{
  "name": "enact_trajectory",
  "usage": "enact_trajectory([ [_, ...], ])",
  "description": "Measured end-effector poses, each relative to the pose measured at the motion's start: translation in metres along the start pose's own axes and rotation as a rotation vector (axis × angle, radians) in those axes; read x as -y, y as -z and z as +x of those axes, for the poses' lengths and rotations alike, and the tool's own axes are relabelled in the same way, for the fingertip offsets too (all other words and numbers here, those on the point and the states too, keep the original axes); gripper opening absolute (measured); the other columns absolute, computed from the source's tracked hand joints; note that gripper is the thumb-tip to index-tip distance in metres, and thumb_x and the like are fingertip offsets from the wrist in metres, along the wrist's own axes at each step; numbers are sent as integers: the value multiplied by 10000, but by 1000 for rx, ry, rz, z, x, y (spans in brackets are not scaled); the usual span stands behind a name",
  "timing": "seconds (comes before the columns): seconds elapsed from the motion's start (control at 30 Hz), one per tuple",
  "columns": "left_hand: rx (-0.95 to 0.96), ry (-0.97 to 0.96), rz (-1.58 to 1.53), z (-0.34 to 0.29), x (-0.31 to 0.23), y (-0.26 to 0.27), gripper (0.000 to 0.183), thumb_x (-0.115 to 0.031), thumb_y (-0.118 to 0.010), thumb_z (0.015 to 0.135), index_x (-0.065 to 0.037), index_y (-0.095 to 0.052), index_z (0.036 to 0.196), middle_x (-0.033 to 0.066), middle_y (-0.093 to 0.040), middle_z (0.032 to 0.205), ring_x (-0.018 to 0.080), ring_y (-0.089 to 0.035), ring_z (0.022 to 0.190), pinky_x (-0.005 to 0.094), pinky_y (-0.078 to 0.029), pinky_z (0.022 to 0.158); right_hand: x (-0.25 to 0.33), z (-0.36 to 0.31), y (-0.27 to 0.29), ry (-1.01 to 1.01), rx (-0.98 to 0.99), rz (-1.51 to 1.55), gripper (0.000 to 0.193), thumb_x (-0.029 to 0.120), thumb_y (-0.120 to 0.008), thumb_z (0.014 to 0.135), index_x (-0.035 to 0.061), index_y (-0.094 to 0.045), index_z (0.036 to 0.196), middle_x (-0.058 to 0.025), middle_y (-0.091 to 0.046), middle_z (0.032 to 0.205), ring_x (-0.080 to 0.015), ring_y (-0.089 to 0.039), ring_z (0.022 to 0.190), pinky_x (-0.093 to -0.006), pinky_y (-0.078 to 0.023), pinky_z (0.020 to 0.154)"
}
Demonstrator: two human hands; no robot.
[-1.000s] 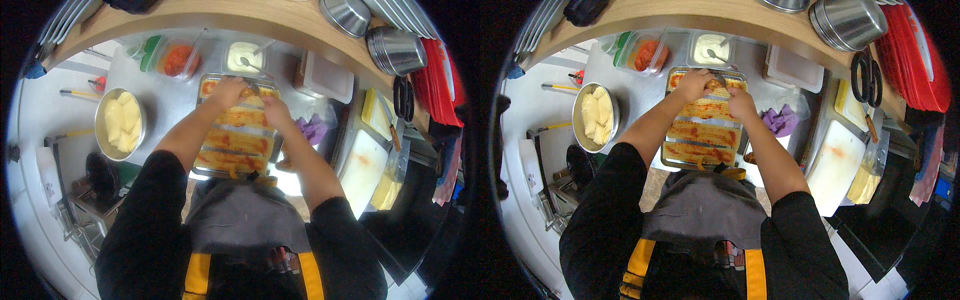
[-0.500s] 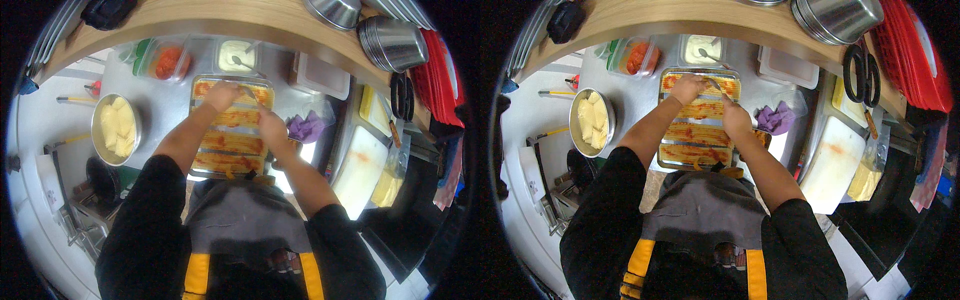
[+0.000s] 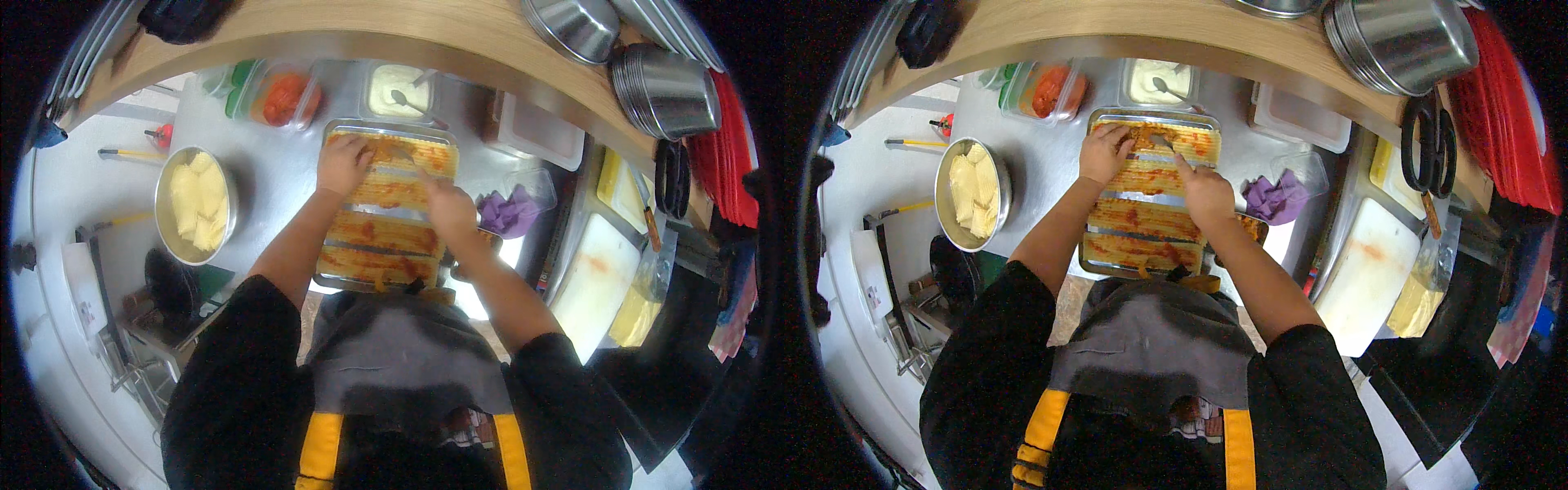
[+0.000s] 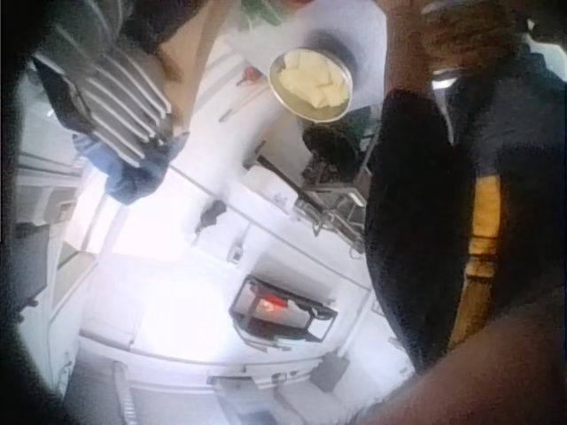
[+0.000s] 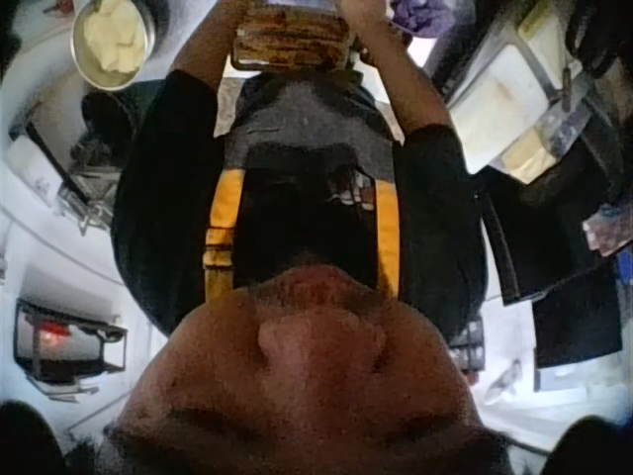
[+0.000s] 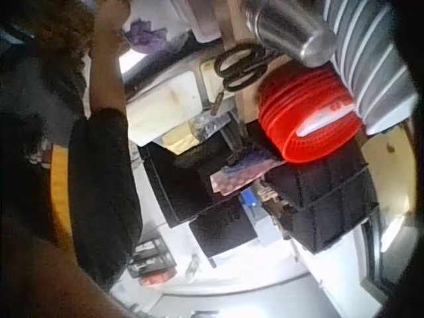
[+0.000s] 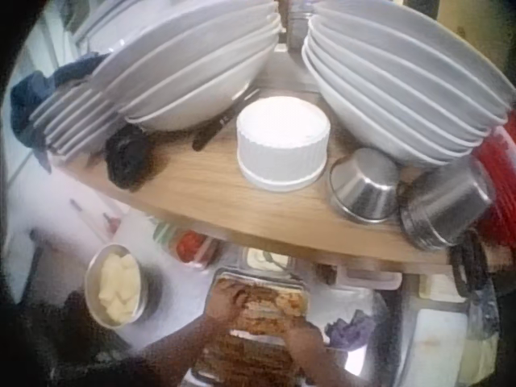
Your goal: The person spreads tomato sauce onto several tortillas laid out on a metal tray, then adds a brown filling to each tortilla using a spoon. The person works methodically across the tray, preparing multiple tacos in sequence.
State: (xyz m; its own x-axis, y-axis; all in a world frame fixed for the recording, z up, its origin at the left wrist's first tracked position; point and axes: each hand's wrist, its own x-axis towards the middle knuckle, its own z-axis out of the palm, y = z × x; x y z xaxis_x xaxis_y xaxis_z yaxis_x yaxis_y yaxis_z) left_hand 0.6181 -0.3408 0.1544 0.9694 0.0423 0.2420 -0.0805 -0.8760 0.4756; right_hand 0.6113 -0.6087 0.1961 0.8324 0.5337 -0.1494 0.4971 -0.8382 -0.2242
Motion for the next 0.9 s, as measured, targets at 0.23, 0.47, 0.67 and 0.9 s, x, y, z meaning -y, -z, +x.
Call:
enact_trajectory([
  [0.23,139,-15,34,5,6,-7,174,-222,-777,883,-87,-808,987,94,-743,1060,300,-708,984,435,-570,883,2,13,-15,-12,65,-30,609,103,-573,936,207,-525,1534,-165,-721,982,-333,-756,871,-433,-632,745],
  [0.47,77,-48,-8,7,-3,-6,137,-219,-788,864,-106,-813,938,90,-689,952,315,-689,902,449,-564,837,4,14,4,-39,108,92,598,87,-551,946,182,-509,1534,-209,-731,1033,-364,-761,889,-456,-632,748],
  [0.67,95,-47,37,6,-5,-15,113,-218,-800,852,-109,-805,883,88,-661,937,314,-675,890,456,-554,808,5,9,2,-100,67,84,600,82,-549,947,190,-511,1535,-207,-728,1031,-369,-761,886,-463,-632,747],
  [0.9,169,-7,55,12,-12,-10,268,-234,-821,833,-123,-772,1073,106,-654,1031,334,-664,995,470,-545,890,4,12,1,-91,90,40,603,84,-545,951,195,-501,1542,-191,-722,996,-376,-762,879,-461,-631,741],
])
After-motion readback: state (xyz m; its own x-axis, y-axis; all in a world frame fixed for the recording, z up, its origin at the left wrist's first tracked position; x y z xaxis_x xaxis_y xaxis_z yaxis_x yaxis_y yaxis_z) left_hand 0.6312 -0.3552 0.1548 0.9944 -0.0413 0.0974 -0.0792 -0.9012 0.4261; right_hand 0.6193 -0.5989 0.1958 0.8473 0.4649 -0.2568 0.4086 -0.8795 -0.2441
